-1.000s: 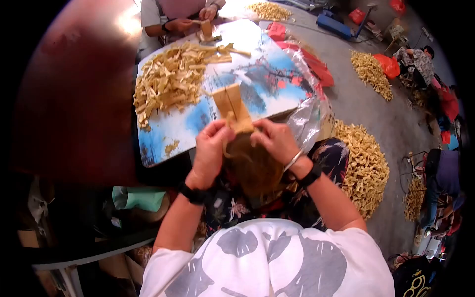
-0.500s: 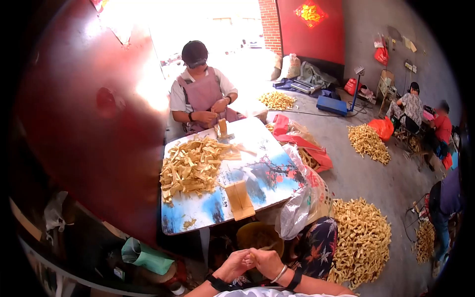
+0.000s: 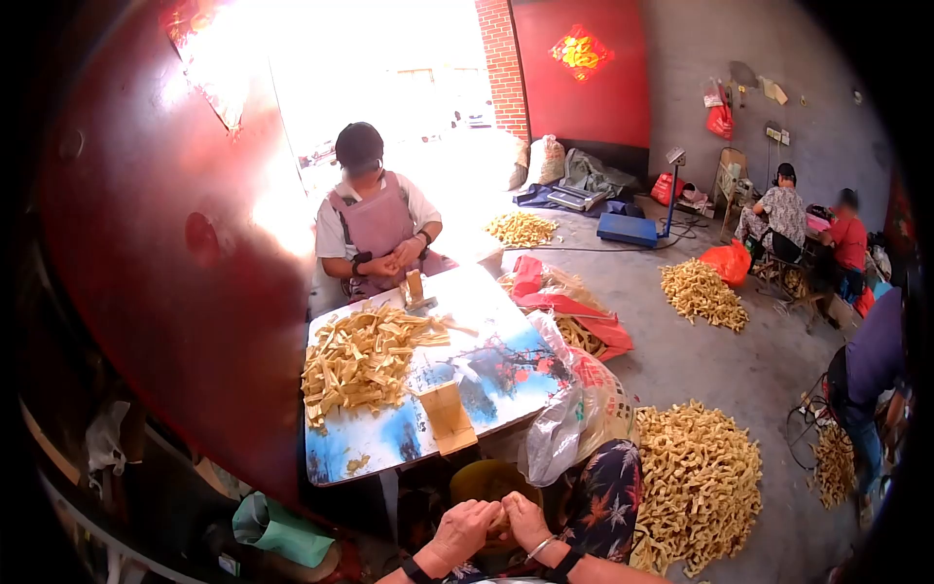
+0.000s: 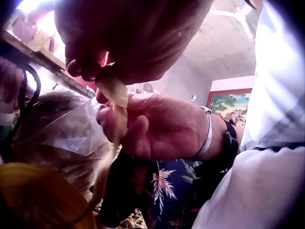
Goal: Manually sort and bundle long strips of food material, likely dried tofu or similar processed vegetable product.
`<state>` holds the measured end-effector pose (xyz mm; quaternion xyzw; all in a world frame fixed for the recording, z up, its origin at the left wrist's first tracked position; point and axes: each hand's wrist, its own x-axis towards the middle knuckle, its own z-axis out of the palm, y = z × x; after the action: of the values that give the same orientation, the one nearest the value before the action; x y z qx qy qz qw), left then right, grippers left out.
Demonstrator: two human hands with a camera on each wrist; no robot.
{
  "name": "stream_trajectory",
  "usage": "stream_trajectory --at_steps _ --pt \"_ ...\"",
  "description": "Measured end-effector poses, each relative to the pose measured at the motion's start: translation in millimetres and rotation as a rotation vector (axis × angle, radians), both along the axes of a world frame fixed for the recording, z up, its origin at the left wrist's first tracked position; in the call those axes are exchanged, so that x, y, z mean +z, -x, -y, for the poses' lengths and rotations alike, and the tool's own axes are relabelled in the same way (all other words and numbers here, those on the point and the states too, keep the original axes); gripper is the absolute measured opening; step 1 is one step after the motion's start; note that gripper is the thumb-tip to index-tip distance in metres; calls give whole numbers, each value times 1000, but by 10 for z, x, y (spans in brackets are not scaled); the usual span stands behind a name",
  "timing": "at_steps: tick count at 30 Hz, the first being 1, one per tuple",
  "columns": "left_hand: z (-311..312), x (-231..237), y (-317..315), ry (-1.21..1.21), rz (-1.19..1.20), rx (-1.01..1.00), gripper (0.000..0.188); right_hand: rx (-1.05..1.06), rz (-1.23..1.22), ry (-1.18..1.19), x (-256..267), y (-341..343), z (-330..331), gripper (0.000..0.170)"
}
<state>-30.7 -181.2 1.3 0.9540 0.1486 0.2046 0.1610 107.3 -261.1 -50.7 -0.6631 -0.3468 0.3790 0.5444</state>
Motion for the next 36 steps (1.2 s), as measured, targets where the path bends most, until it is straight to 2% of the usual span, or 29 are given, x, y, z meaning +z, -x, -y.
stream_trajectory --at_steps 1,2,3,5,8,9,12,15,19,20,23,24,27,32,36 --pt "8 62 -34 -37 50 2 24 28 -232 146 -4 7 -15 22" --pt "37 131 -63 -73 99 6 21 -30 -262 120 -44 59 -57 25" --pt "62 183 -78 -107 147 11 18 -38 -224 142 -24 77 -74 23" --pt "60 77 -61 -102 61 78 19 -54 -147 190 21 79 -95 21" --pt "50 -46 -55 -101 -54 189 18 36 -319 119 -195 20 -85 23" --pt "42 -75 -58 -101 -90 228 18 82 -295 99 -214 30 -70 23" --pt "-4 -180 -75 19 -88 290 17 210 -275 74 -123 48 -26 23" --pt "-1 -223 -89 169 104 222 18 160 -288 21 -379 -4 -91 21" --pt "60 -192 -67 212 180 230 19 183 -1102 66 30 4 -8 18" --pt "46 -203 -63 211 205 230 19 261 -1134 47 -89 -42 -24 16" --pt "11 -301 -46 235 255 248 18 195 -816 112 60 15 -51 16" --pt "13 -301 -40 246 265 255 18 172 -539 160 91 27 -68 16" --pt "21 -261 -38 242 276 297 17 83 -227 -1 69 63 -78 17" --pt "46 -268 -77 400 421 399 14 77 -729 -9 24 -13 -102 18" --pt "49 -242 -40 563 421 448 9 -32 -661 -48 36 -41 -146 16"
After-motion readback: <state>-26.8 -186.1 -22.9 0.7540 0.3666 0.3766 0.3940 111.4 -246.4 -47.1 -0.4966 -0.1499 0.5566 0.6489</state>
